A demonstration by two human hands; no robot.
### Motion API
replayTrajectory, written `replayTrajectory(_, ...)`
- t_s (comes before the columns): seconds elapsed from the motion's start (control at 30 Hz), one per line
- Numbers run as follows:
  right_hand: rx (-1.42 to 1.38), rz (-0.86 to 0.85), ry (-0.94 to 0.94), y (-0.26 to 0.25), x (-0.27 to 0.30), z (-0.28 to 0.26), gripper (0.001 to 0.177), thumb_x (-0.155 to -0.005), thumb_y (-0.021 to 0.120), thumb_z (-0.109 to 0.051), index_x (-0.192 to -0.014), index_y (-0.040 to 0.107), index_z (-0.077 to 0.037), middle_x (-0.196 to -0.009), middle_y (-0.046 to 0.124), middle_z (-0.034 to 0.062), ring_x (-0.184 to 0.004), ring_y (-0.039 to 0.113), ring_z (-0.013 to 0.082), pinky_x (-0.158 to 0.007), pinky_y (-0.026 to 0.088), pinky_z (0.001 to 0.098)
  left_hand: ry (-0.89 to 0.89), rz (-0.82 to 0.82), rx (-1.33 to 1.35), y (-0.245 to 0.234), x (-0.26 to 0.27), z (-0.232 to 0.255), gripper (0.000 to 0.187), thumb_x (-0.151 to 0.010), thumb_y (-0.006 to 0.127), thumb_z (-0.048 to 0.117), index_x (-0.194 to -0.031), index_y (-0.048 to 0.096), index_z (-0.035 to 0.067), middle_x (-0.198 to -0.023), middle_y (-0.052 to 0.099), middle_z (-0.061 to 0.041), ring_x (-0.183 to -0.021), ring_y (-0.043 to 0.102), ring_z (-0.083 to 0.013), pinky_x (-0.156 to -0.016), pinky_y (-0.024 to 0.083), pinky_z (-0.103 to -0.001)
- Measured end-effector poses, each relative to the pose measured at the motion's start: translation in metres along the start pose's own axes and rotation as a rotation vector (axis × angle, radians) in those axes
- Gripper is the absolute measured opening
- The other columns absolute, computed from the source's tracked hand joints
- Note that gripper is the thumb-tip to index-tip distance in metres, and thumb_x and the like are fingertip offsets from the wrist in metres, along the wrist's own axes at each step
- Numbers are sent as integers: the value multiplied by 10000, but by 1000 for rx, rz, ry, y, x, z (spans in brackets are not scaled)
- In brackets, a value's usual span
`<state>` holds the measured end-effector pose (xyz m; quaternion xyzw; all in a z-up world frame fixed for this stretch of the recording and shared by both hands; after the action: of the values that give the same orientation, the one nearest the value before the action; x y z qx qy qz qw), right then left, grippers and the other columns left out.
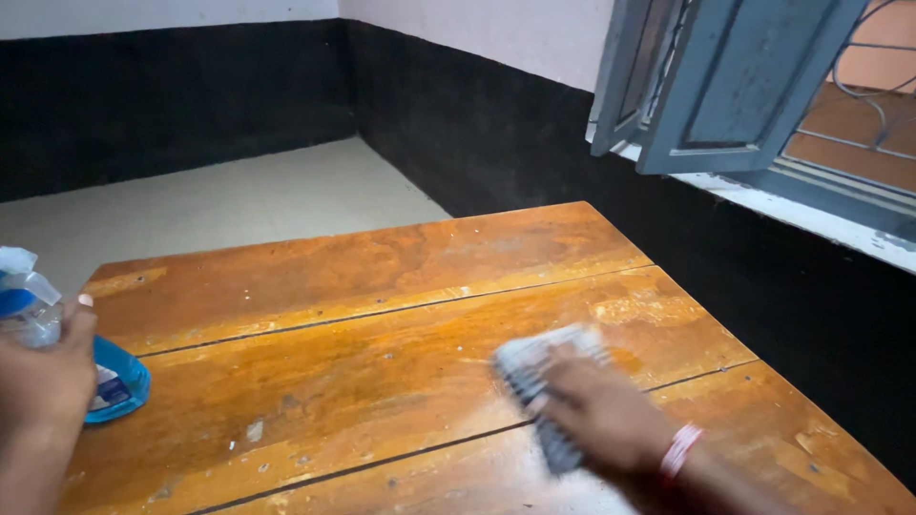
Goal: The person cleans a wooden table using a spray bottle and a cloth. They repeatedly spray the surface with a blue liquid and wipe it down with a striped cloth, moving the bottle aside as needed to reach different areas.
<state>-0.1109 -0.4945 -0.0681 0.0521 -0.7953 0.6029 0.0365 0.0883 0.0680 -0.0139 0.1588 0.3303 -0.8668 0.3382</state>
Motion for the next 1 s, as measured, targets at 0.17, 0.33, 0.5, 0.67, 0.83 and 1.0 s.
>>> replayTrajectory(0.17, 284, 123, 448, -34, -24, 135, 758, -952, 191, -676, -1622, 178, -321, -1710, 72, 28, -1572, 95, 227, -1258, 127, 430, 128, 98, -11, -16, 15, 34, 595, -1034, 764, 290, -1428, 476, -50, -1200, 645, -305, -948, 686, -421, -768, 551, -519)
replayTrajectory(0.33, 325, 58, 506, -34, -25, 115, 761, -989, 124, -648, -1640, 95, -254, -1711, 43, 73, -1571, 53, 280, -1267, 65, 475, 129, -105, -217, -1, 36, 66, 526, -1026, 764, 349, -1405, 545, 57, -1147, 715, -246, -1017, 713, -411, -877, 570, -537)
replayTrajectory(0.5, 348, -51, 297, -30, 32, 8, 779, -983, 250, -649, -1622, 230, -205, -1677, 224, 110, -1540, 201, 312, -1267, 165, 523, 271, -157, -247, 23, 58, 108, 505, -915, 808, 310, -1307, 594, 73, -1126, 719, -203, -1036, 709, -388, -876, 565, -539)
replayTrajectory(0.67, 206, -105, 286, -24, 64, 11, 767, -900, 318, -677, -1570, 293, -304, -1698, 211, -24, -1567, 175, 171, -1269, 210, 490, 301, -180, 70, 38, 81, 141, 411, -926, 795, 236, -1243, 605, 58, -1170, 721, -195, -1081, 710, -373, -931, 548, -524)
replayTrajectory(0.83, 194, 121, 405, -28, 37, 121, 820, -924, 309, -692, -1619, 198, -272, -1718, 115, -13, -1581, 88, 218, -1253, 120, 552, 357, -74, 246, 39, 81, 158, 437, -940, 784, 180, -1279, 559, 22, -1150, 719, -217, -1071, 715, -391, -941, 552, -498)
replayTrajectory(1.0, 287, 151, 615, -42, -3, 196, 834, -928, 223, -722, -1641, 91, -311, -1717, 41, 37, -1583, 35, 260, -1250, 112, 538, 306, -38, 269, 46, 83, 143, 430, -1009, 777, 193, -1327, 548, 17, -1219, 705, -225, -1107, 714, -395, -973, 545, -499)
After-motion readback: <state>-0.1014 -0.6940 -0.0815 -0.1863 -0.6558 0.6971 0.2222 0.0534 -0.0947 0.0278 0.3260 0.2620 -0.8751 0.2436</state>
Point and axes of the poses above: each hand's wrist, its own x-axis away from the middle knuckle, its own y-axis out of the palm, z = x × y, the point moved 6 cm from there along -x, towards the middle knuckle
